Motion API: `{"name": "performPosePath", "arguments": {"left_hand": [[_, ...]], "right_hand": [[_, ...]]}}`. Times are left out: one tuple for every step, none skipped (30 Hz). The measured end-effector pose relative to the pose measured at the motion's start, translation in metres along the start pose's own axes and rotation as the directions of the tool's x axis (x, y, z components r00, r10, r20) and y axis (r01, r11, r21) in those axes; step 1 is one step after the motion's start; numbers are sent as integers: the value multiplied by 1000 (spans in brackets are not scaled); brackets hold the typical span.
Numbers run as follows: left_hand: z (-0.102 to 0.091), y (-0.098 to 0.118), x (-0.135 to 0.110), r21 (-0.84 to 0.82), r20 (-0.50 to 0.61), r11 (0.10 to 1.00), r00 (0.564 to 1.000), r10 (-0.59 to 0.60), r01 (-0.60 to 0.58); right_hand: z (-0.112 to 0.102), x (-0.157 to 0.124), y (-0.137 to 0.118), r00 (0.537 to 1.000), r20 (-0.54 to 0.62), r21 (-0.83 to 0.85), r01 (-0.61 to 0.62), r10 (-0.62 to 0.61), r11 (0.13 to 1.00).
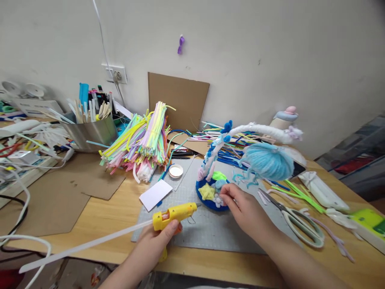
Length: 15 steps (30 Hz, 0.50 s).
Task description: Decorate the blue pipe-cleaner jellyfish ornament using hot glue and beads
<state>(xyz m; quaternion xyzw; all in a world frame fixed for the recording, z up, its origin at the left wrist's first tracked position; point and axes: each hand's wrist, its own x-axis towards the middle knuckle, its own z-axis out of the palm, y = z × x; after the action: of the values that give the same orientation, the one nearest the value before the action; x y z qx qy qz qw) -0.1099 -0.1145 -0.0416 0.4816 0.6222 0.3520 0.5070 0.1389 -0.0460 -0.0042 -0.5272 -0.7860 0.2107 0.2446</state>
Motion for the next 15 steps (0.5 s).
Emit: {"name": "performPosePath", "arguments": {"left_hand": [[2,1,0,33,5,999,1000,-10,10],[4,1,-1,59,11,998,1000,-12,11],[5,2,-1,80,15,997,1000,-3,2],[6,3,-1,99,21,995,1000,15,-17],[7,5,-2,110,27,993,999,39,-42],[8,7,-2,105,37,992,997,64,-67],[9,8,-3,84,54,993,995,78,-83],[10,11,-4,51,79,995,994,81,-85],[12,13,-7,14,108,997,991,76,-78],[14,15,-9,-13,137,997,988,71,-70],[17,18,-13,-23,158,998,985,65,-62],[21,22,-16,-12,169,998,984,59,-57],[26,26,-20,15,168,998,984,54,-57],[32,31,-24,49,160,997,986,54,-63],[38,38,-27,87,149,993,987,64,-78]], "right_hand": [[-1,-4,1,1000,12,37,-27,27,999],[-2,-10,2,999,21,82,-44,42,996],[-3,-15,4,999,26,140,-51,48,989],[-3,-22,6,999,25,210,-49,45,976],[-3,-28,8,999,28,290,-45,38,956],[-4,-35,10,998,43,369,-48,35,928],[-4,-42,12,997,63,437,-62,39,897],[-4,-50,13,995,91,489,-87,48,868],[-3,-57,13,991,123,528,-116,60,841],[-3,-64,13,985,157,563,-149,72,813],[-3,-71,11,978,192,598,-186,86,780],[-3,-78,8,970,225,634,-216,91,742],[-3,-85,4,961,263,671,-246,87,700],[-3,-91,0,949,306,699,-276,72,659],[-3,-96,-6,937,346,717,-302,55,628]]}}
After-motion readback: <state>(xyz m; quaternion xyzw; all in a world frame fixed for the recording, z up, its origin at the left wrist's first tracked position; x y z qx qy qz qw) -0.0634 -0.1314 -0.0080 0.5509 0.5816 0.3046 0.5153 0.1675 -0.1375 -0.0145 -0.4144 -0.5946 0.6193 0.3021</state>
